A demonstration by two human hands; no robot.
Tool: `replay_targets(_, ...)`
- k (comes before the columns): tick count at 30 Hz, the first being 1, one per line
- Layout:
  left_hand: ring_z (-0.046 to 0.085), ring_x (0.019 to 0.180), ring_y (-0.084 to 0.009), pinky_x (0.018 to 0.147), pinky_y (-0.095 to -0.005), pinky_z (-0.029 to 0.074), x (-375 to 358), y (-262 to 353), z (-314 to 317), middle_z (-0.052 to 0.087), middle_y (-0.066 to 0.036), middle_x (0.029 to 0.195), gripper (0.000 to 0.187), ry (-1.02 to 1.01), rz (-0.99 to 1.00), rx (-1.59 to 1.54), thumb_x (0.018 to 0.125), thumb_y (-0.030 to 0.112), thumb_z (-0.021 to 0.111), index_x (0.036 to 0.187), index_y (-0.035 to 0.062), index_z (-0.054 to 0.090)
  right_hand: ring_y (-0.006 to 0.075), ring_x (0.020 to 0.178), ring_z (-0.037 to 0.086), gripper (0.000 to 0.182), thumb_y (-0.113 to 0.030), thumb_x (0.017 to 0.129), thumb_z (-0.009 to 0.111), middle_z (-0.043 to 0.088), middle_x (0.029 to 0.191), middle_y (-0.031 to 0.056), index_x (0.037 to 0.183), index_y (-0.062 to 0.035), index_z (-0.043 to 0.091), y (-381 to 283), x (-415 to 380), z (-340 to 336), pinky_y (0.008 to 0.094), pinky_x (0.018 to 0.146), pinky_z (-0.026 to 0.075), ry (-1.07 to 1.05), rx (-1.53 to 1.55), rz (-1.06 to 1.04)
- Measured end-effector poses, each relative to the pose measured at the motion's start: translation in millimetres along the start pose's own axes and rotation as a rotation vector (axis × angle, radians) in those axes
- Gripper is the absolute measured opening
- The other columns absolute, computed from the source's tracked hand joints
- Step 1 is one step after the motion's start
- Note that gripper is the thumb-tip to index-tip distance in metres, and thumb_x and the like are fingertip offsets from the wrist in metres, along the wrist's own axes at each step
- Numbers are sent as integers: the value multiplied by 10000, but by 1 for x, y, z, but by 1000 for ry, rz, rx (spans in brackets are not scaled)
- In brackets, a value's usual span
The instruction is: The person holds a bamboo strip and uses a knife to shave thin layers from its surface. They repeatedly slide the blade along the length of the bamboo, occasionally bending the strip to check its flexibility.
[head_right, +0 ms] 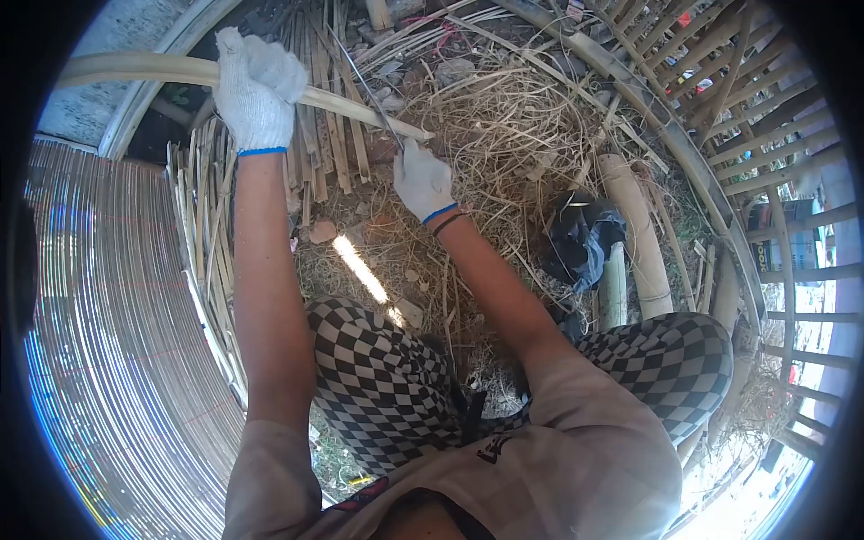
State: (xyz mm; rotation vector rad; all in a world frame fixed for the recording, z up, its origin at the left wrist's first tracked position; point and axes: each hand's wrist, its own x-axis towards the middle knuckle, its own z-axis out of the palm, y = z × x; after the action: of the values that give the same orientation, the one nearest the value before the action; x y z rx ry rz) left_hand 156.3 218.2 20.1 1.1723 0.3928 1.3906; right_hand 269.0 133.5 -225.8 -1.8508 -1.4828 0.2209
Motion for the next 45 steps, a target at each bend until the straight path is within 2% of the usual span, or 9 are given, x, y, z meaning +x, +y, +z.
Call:
replay_targets(4,221,430,-142,439,-321,204,-5,11,-14,239,32,525,587,87,22,1,1059,507,508,599,191,326,432,777,711,289,-254,989,540,717,865,256,1069,0,653,64,-5,43,514,724,575,-189,-141,247)
replay_targets(12,248,415,-139,426,-319,205,11,-2,-25,256,40,514,569,-125,-1,-98,1056,474,533,595,200,342,423,700,706,243,-247,978,561,705,792,252,950,-18,637,-12,1,-38,519,629,560,11,-45,-74)
replay_targets(13,264,408,-140,425,-318,213,9,-2,-25,268,40,512,563,-140,-4,-93,1056,461,544,597,199,349,400,658,703,207,-202,961,589,695,732,174,918,-29,693,11,-3,-9,486,665,597,22,-125,-46)
replay_targets(17,281,394,-136,412,-318,218,3,-2,-17,290,41,511,545,20,45,-60,1054,441,562,604,199,374,399,814,733,253,-236,965,589,722,822,231,894,-19,698,55,9,23,491,772,601,-250,-209,238)
replay_targets(25,299,406,-137,415,-311,228,7,-10,-25,306,37,526,503,2,43,-109,1049,424,573,632,189,420,402,701,703,263,-231,986,543,687,727,225,1034,4,651,75,-7,36,517,659,573,-133,-208,102)
replay_targets(27,300,412,-137,419,-308,228,10,-8,-18,310,35,535,490,44,76,-124,1052,417,568,643,184,432,404,682,697,275,-225,986,543,688,727,226,1087,11,641,98,7,49,519,635,568,-367,-565,-267)
replay_targets(32,308,430,-145,433,-313,246,17,-10,-25,327,26,558,463,-59,62,-73,1048,427,566,674,174,463,398,728,702,296,-218,992,537,706,797,240,1132,23,636,3,13,-37,500,677,577,-232,-132,60)
replay_targets(36,312,426,-140,431,-308,248,9,-12,-18,329,31,558,452,40,56,-76,1045,420,577,680,177,467,423,806,712,317,-264,1006,524,716,862,256,1119,13,627,71,13,26,526,717,572,-355,-110,298)
replay_targets(45,308,369,-119,356,-293,224,12,-11,14,351,48,524,347,184,75,-53,1043,402,609,778,190,534,386,738,719,291,-247,1005,526,682,726,201,1005,-7,690,26,6,-15,483,690,592,-130,-120,25)
